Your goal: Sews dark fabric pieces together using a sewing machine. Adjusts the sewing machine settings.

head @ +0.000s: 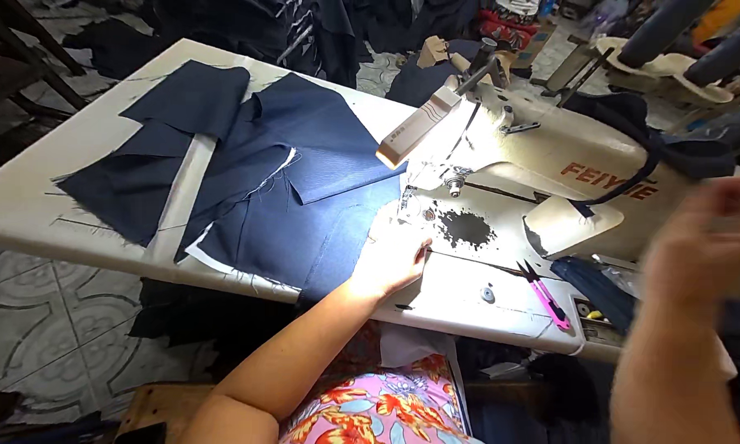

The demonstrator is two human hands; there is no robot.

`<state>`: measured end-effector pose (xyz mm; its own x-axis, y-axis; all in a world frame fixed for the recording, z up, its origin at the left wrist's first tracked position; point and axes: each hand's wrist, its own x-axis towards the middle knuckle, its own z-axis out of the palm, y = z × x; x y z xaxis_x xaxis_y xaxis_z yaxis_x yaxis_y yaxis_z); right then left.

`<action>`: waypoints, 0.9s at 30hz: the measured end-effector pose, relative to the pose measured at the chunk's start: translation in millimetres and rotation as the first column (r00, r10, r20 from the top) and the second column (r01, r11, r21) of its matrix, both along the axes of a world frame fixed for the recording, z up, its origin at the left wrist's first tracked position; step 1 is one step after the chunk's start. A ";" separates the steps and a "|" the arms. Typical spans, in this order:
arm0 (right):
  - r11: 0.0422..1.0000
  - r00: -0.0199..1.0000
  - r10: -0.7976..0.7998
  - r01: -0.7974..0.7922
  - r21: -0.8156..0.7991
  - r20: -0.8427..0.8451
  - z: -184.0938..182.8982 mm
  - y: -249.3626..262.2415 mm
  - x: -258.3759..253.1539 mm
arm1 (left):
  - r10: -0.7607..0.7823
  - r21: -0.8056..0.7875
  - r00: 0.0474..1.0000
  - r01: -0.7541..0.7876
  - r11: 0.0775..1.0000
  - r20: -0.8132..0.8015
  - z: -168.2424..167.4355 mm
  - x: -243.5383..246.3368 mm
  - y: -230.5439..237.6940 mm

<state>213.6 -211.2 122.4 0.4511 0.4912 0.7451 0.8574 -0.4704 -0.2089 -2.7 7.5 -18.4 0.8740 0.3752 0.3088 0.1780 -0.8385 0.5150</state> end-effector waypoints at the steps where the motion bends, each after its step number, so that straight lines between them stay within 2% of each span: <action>1: 0.989 0.991 0.124 -0.120 -0.081 0.043 -15.6 20.7 -21.4 | -0.023 0.039 0.999 0.022 0.999 0.025 -1.4 0.4 -0.2; 2: 0.963 0.971 0.236 -0.230 -0.139 0.032 -32.0 43.9 -41.0 | -0.048 0.074 0.998 0.045 0.996 0.041 -1.9 0.0 -0.9; 4: 0.898 0.921 0.347 -0.381 -0.220 -0.175 -60.4 84.0 -66.9 | -0.090 0.142 0.993 0.079 0.987 0.071 -3.5 -0.4 -2.6; 6: 0.873 0.871 0.334 -0.430 -0.231 -0.360 -81.8 116.3 -71.9 | -0.131 0.170 0.986 0.113 0.979 0.099 -6.9 0.3 -3.4; 11: 0.837 0.801 0.219 -0.447 -0.315 -0.557 -97.9 168.8 -69.1 | -0.142 0.226 0.968 0.094 0.970 0.209 -9.6 1.6 -2.9; 13: 0.833 0.791 0.209 -0.452 -0.319 -0.575 -101.5 181.1 -71.3 | -0.148 0.242 0.961 0.090 0.966 0.234 -9.2 1.9 -2.8; 17: 0.831 0.788 0.071 -0.385 -0.401 -0.611 -97.2 194.7 -77.8 | -0.151 0.258 0.956 0.084 0.962 0.253 -8.8 1.7 -3.6; 19: 0.841 0.797 0.068 -0.370 -0.396 -0.601 -97.0 196.0 -78.7 | -0.154 0.257 0.957 0.088 0.962 0.247 -8.6 1.6 -3.5; 23: 0.841 0.805 0.126 -0.397 -0.368 -0.580 -96.8 187.0 -78.7 | -0.112 0.183 0.974 0.076 0.980 0.196 -2.6 -9.6 -8.2; 27: 0.814 0.850 0.259 -0.448 -0.369 -0.458 -104.1 170.8 -76.6 | -0.092 0.064 0.977 0.081 0.995 0.191 27.1 -46.9 -20.5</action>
